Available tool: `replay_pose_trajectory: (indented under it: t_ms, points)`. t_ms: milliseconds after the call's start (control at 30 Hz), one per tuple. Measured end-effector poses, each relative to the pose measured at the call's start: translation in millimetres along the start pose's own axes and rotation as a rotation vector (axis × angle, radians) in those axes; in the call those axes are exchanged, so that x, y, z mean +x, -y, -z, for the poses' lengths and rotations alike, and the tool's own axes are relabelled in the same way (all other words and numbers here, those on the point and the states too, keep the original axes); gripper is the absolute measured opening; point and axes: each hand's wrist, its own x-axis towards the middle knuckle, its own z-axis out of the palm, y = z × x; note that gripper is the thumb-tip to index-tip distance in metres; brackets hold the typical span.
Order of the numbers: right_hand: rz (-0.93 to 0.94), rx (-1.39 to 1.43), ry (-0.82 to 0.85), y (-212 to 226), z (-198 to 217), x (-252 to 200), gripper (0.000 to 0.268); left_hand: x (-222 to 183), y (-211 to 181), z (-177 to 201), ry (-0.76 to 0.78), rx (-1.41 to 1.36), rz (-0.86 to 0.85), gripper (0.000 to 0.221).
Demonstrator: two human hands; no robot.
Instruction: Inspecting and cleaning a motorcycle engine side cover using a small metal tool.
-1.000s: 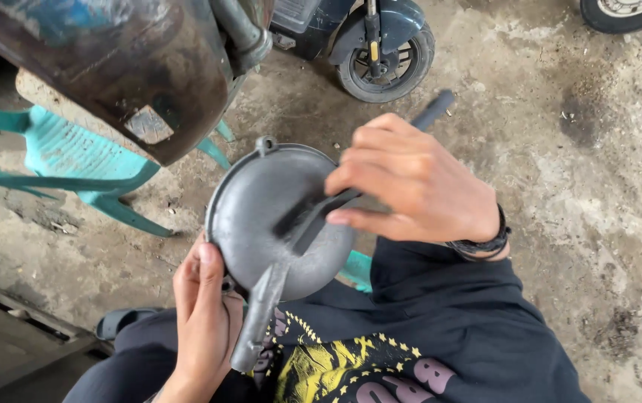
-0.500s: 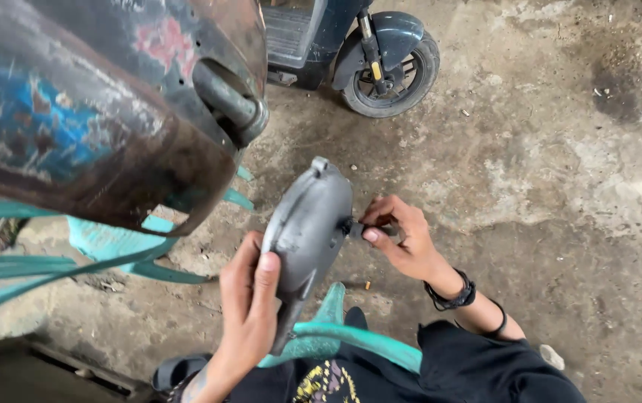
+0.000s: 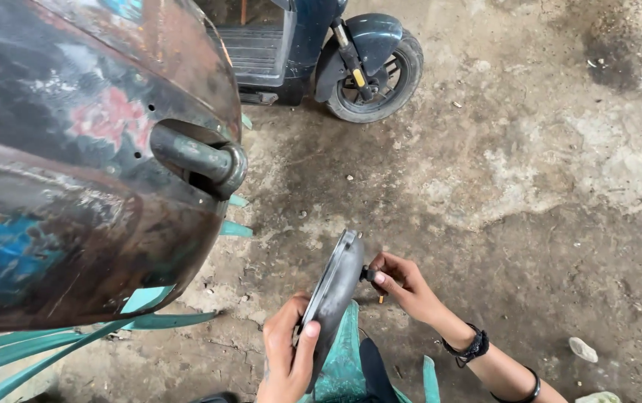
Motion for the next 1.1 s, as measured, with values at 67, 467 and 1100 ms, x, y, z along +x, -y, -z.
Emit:
replay_pose_trajectory:
  t_ms: [67,467,1100]
  points:
    - [0.026,-0.048,0.004,-5.3,-3.3,-0.6,0.035,1.9,-3.4,3.8,0.015,-0.003,0.010,0.046]
    - [0.215,-0.027,-0.195,-25.3,-5.2,2.7,0.036,31.7,-36.1,6.6,0.172,0.024,-0.280,0.038]
    - [0.171,-0.226,-0.415,-18.7,-6.5,-19.1,0.048,44.0,35.5,-69.3,-0.023,-0.036,-0.147,0.039]
